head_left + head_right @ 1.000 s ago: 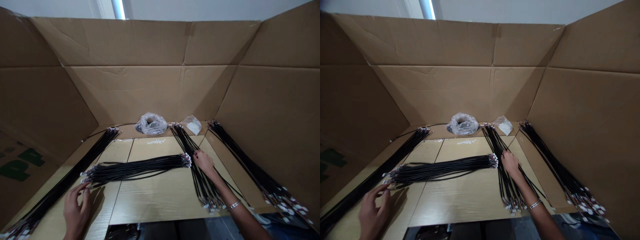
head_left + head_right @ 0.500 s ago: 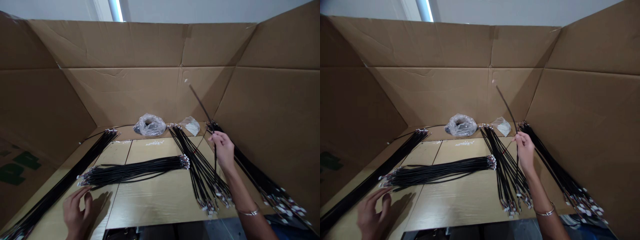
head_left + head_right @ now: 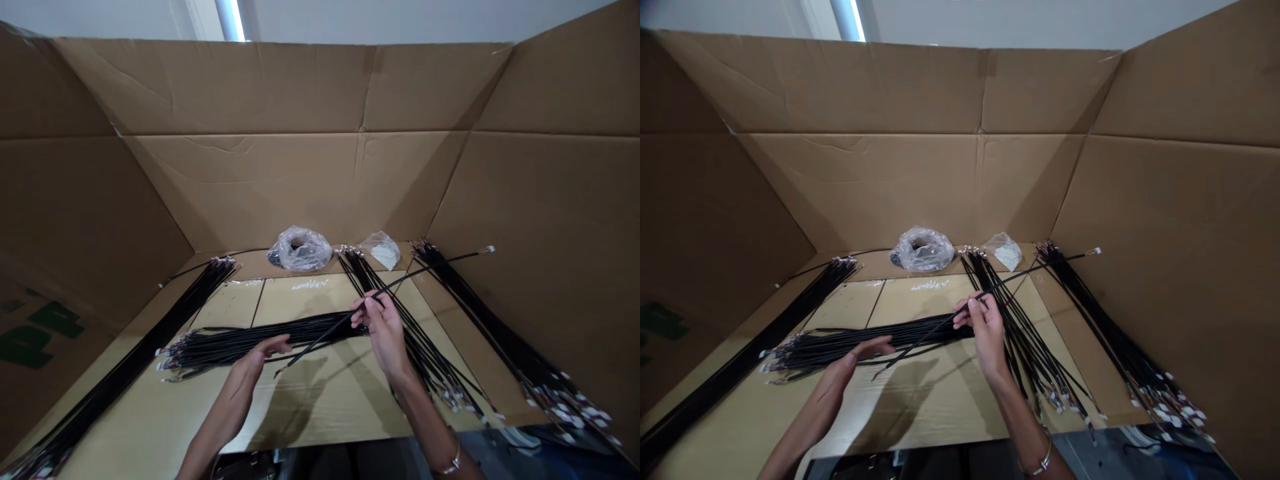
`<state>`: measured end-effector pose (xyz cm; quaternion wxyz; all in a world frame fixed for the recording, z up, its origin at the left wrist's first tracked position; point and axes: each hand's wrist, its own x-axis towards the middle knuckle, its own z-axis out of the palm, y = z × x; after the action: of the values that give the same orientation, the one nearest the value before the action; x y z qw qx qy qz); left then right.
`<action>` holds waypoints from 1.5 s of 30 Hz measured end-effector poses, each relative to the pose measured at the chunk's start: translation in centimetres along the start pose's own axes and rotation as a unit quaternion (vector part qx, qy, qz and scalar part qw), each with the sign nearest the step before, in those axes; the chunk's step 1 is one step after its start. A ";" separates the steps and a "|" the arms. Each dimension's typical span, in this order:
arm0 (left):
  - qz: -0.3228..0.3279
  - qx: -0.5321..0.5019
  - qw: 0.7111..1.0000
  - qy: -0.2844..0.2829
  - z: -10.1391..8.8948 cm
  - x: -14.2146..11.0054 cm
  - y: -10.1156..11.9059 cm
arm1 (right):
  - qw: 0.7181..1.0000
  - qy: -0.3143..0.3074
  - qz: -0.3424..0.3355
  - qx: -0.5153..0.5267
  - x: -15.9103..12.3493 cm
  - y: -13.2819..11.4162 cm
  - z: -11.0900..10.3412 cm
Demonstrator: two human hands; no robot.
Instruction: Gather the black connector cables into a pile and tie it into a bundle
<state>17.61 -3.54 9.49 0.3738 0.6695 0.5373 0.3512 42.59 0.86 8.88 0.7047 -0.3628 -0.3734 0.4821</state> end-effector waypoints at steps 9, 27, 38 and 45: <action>0.017 0.017 0.999 -0.047 1.4 0.3 1.5 | 1.000 0.000 0.020 0.005 -1.7 1.7 0.2; 0.228 0.226 0.945 0.065 2.2 0.7 -0.5 | 0.998 0.056 -0.004 0.030 -2.4 1.1 -0.7; 0.187 0.188 0.957 0.116 0.3 -0.6 -1.8 | 0.996 0.068 0.032 0.049 -2.2 1.2 -0.9; 0.127 0.182 0.963 0.154 -4.4 -1.0 -4.8 | 0.993 0.102 0.056 0.028 -1.2 0.8 -3.0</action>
<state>11.35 -3.29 7.30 0.1103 0.7268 0.5538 0.3909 44.58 -0.54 6.56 0.7206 -0.4106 -0.2649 0.4918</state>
